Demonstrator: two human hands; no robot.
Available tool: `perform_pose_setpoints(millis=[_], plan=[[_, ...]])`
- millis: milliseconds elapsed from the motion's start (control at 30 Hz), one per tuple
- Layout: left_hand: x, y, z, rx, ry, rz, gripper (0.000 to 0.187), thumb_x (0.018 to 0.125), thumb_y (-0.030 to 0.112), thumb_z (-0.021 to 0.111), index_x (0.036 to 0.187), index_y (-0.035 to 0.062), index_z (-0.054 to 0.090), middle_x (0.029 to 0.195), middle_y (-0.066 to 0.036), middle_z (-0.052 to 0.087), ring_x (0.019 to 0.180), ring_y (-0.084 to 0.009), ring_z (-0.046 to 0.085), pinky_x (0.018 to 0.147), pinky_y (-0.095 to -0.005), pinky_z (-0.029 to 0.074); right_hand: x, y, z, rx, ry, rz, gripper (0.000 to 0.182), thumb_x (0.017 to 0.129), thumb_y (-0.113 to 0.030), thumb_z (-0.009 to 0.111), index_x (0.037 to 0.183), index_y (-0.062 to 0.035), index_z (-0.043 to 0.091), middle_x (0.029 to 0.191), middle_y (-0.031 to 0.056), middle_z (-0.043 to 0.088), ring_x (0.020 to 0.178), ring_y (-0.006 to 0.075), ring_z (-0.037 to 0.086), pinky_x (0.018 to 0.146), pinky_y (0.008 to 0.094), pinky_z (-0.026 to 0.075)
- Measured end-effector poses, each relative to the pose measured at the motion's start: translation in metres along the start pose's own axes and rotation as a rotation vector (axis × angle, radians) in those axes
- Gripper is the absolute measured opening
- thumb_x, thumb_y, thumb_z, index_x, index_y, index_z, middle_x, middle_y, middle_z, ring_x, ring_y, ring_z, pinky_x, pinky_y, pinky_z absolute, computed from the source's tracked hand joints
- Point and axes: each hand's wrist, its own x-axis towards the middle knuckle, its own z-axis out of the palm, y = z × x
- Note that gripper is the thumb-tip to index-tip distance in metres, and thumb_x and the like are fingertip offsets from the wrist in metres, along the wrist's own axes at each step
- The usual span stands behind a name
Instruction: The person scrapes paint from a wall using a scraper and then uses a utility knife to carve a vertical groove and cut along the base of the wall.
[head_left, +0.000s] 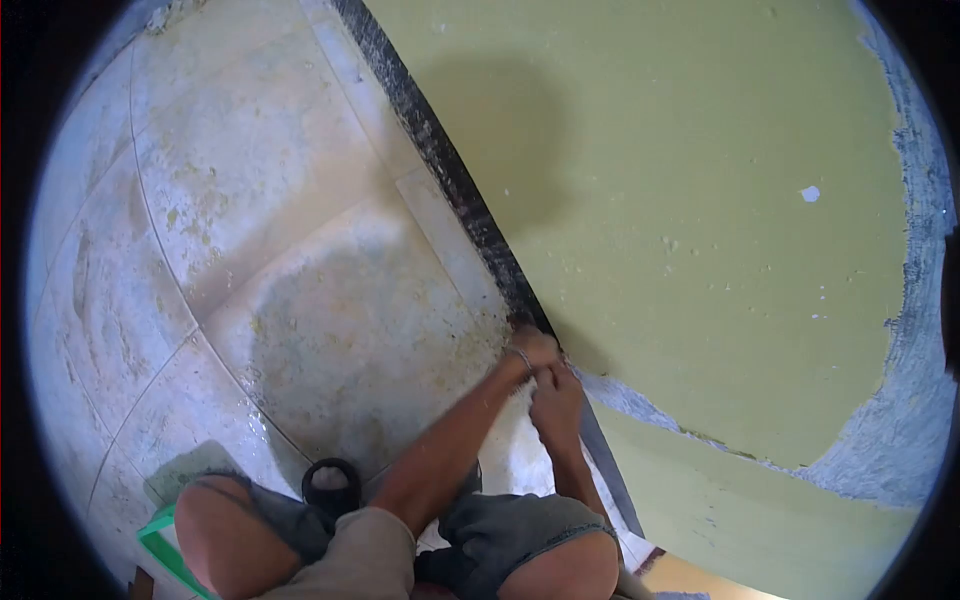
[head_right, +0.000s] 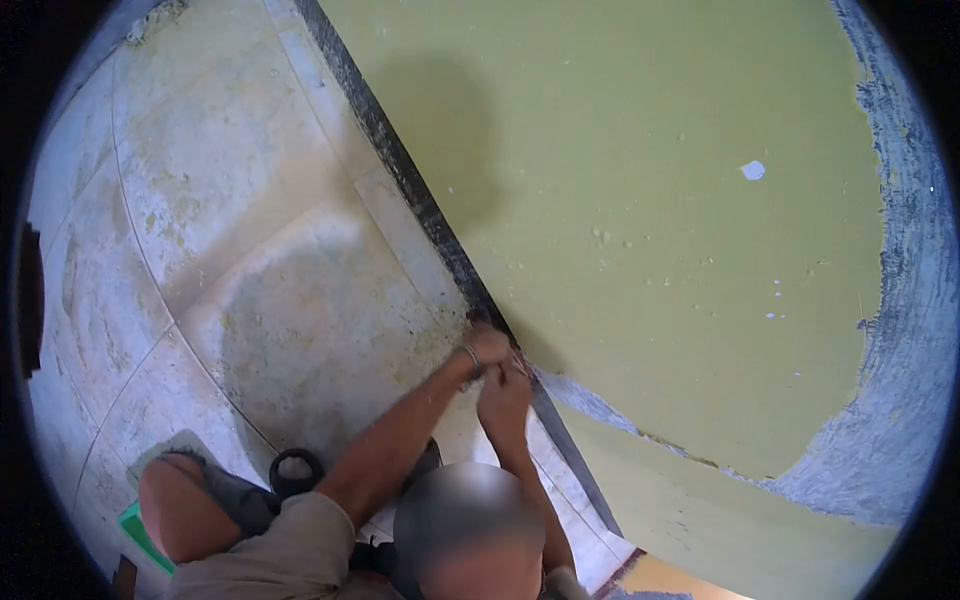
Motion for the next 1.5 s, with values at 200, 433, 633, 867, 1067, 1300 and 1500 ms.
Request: perform_pose_setpoints(millis=[200, 433, 633, 867, 1067, 1300, 1500], plan=[[-0.001, -0.012, 0.009, -0.024, 0.131, -0.007, 0.022, 0.073, 0.019, 0.057, 0.078, 0.0033, 0.071, 0.078, -0.016, 0.068, 0.072, -0.034, 0.066, 0.067, -0.0397, 0.052, -0.013, -0.036, 0.0, 0.028, 0.008, -0.025, 0.02, 0.088, -0.012, 0.047, 0.088, 0.0054, 0.058, 0.07, 0.0155, 0.059, 0.065, 0.0231, 0.056, 0.062, 0.0379, 0.042], [0.005, -0.006, 0.014, 0.063, 0.104, 0.07, 0.019, 0.074, 0.02, 0.057, 0.075, 0.0047, 0.069, 0.083, -0.017, 0.067, 0.082, -0.0333, 0.065, 0.075, -0.0383, 0.052, -0.016, -0.047, -0.014, 0.19, -0.01, 0.278, 0.019, 0.089, -0.014, 0.047, 0.084, -0.002, 0.061, 0.052, 0.0005, 0.046, 0.039, 0.0088, 0.041, 0.036, 0.0265, 0.03], [0.017, -0.026, 0.013, -0.191, 0.096, -0.249, 0.024, 0.075, 0.016, 0.053, 0.082, 0.0011, 0.071, 0.089, -0.02, 0.068, 0.086, -0.031, 0.068, 0.076, -0.0409, 0.053, 0.024, -0.018, -0.001, 0.265, -0.198, 0.364, 0.028, 0.088, -0.022, 0.048, 0.085, -0.0014, 0.065, 0.054, 0.0018, 0.048, 0.04, 0.0088, 0.039, 0.035, 0.0278, 0.028], [0.016, -0.04, -0.013, -0.122, 0.061, -0.142, 0.023, 0.076, 0.021, 0.055, 0.08, 0.0078, 0.073, 0.085, -0.016, 0.069, 0.08, -0.0307, 0.068, 0.075, -0.0408, 0.054, 0.025, -0.017, 0.016, 0.073, -0.074, 0.013, 0.027, 0.087, -0.016, 0.048, 0.096, 0.0018, 0.066, 0.053, -0.0002, 0.047, 0.043, 0.0079, 0.042, 0.039, 0.0281, 0.033], [0.015, -0.025, -0.012, 0.172, 0.212, -0.032, 0.024, 0.078, 0.024, 0.056, 0.081, 0.0079, 0.073, 0.082, -0.017, 0.068, 0.075, -0.0306, 0.069, 0.068, -0.0384, 0.055, 0.014, -0.046, 0.004, 0.241, -0.11, 0.216, 0.026, 0.086, -0.012, 0.048, 0.099, 0.0056, 0.063, 0.07, 0.0139, 0.06, 0.063, 0.0164, 0.053, 0.058, 0.0322, 0.042], [0.014, -0.04, -0.023, 0.192, 0.188, -0.092, 0.026, 0.076, 0.03, 0.06, 0.081, 0.0074, 0.073, 0.088, -0.015, 0.069, 0.08, -0.031, 0.068, 0.075, -0.0415, 0.053, 0.024, -0.058, 0.014, 0.332, -0.107, 0.232, 0.027, 0.087, -0.012, 0.049, 0.1, 0.0074, 0.062, 0.065, 0.0092, 0.057, 0.057, 0.0126, 0.05, 0.053, 0.0307, 0.041], [0.004, -0.058, -0.069, -0.274, 0.024, -0.278, 0.026, 0.076, 0.023, 0.054, 0.083, 0.0064, 0.073, 0.09, -0.022, 0.067, 0.087, -0.0366, 0.066, 0.084, -0.0438, 0.051, 0.052, -0.034, 0.044, 0.234, -0.144, 0.05, 0.026, 0.088, -0.014, 0.05, 0.097, 0.005, 0.065, 0.06, 0.0046, 0.055, 0.054, 0.0075, 0.047, 0.05, 0.027, 0.04]])
